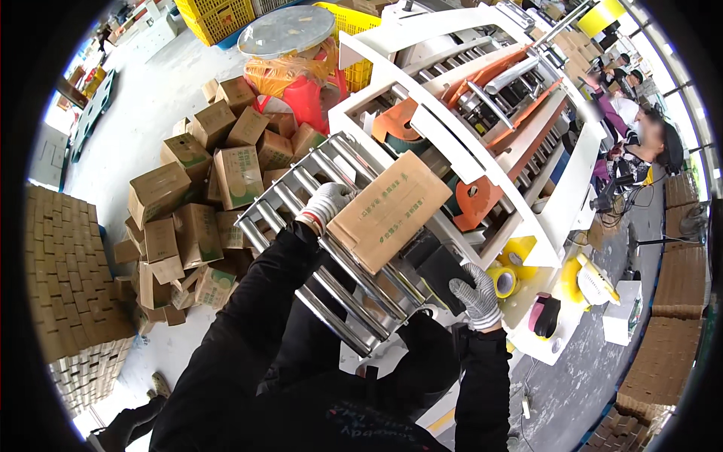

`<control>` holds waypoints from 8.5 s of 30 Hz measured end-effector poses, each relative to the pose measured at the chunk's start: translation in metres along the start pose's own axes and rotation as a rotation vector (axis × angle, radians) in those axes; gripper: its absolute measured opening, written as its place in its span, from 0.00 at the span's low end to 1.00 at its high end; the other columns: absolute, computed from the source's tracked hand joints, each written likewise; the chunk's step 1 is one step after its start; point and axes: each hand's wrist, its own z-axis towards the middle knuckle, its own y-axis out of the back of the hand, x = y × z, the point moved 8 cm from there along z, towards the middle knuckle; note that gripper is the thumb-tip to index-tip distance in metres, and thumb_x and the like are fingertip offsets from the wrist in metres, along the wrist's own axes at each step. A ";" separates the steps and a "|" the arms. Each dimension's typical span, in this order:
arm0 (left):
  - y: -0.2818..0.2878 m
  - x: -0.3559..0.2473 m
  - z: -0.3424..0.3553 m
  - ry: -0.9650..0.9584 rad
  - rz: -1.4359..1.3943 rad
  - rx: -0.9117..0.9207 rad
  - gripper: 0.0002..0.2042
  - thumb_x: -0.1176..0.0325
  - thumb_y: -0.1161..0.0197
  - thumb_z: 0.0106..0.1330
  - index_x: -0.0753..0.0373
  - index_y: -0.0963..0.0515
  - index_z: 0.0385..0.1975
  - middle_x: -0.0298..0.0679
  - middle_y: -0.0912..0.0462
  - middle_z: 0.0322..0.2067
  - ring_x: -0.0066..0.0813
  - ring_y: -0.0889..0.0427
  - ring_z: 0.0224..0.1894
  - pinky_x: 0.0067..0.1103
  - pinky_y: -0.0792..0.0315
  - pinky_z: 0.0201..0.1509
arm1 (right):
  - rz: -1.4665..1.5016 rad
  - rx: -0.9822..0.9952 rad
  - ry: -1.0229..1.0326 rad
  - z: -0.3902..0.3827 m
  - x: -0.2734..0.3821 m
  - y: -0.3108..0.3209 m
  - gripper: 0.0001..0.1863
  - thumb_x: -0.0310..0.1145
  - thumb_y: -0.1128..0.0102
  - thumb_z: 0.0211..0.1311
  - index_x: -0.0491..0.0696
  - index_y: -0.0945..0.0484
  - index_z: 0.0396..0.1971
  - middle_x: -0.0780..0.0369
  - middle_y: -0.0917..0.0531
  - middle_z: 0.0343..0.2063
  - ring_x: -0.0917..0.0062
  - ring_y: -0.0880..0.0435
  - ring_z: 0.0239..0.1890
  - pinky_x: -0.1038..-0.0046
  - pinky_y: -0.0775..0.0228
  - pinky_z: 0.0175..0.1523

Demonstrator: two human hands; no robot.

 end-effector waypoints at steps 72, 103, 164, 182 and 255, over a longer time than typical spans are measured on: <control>-0.442 0.172 -0.093 0.841 0.755 -0.028 0.54 0.53 0.28 0.38 0.64 0.58 0.62 0.55 0.51 0.61 0.51 0.45 0.62 0.38 0.43 0.62 | 1.780 -1.070 0.138 -0.275 -0.259 0.094 0.33 0.47 0.47 0.58 0.38 0.39 0.56 0.49 0.29 0.52 0.58 0.27 0.52 0.58 0.33 0.57; -0.083 0.014 -0.267 0.413 -1.131 0.596 0.20 0.54 0.48 0.63 0.60 0.30 0.50 0.45 0.25 0.46 0.45 0.22 0.42 0.44 0.26 0.42 | 1.068 -0.471 0.392 -0.210 -0.006 -0.027 0.26 0.35 0.37 0.53 0.43 0.32 0.51 0.58 0.25 0.48 0.67 0.23 0.47 0.66 0.28 0.52; -0.005 -0.113 -0.270 0.032 0.150 0.039 0.51 0.39 0.35 0.45 0.65 0.51 0.63 0.59 0.31 0.48 0.51 0.27 0.49 0.31 0.31 0.52 | 0.014 0.185 -0.093 -0.137 -0.057 -0.019 0.26 0.50 0.30 0.42 0.42 0.26 0.28 0.67 0.24 0.20 0.84 0.28 0.23 0.80 0.36 0.29; -0.035 -0.162 -0.266 -0.005 0.591 -0.143 0.48 0.56 0.32 0.37 0.62 0.47 0.63 0.58 0.41 0.51 0.53 0.40 0.55 0.52 0.47 0.55 | -0.372 0.042 -0.178 -0.127 -0.055 -0.022 0.17 0.39 0.35 0.48 0.44 0.30 0.14 0.69 0.33 0.13 0.84 0.38 0.17 0.77 0.45 0.23; 0.091 -0.089 -0.225 -0.137 -0.710 -0.061 0.03 0.77 0.42 0.58 0.68 0.23 0.29 0.35 0.21 0.21 0.18 0.24 0.22 0.14 0.28 0.26 | -0.392 0.258 0.056 -0.105 0.102 -0.085 0.24 0.45 0.31 0.41 0.38 0.23 0.28 0.60 0.21 0.20 0.78 0.23 0.22 0.75 0.32 0.29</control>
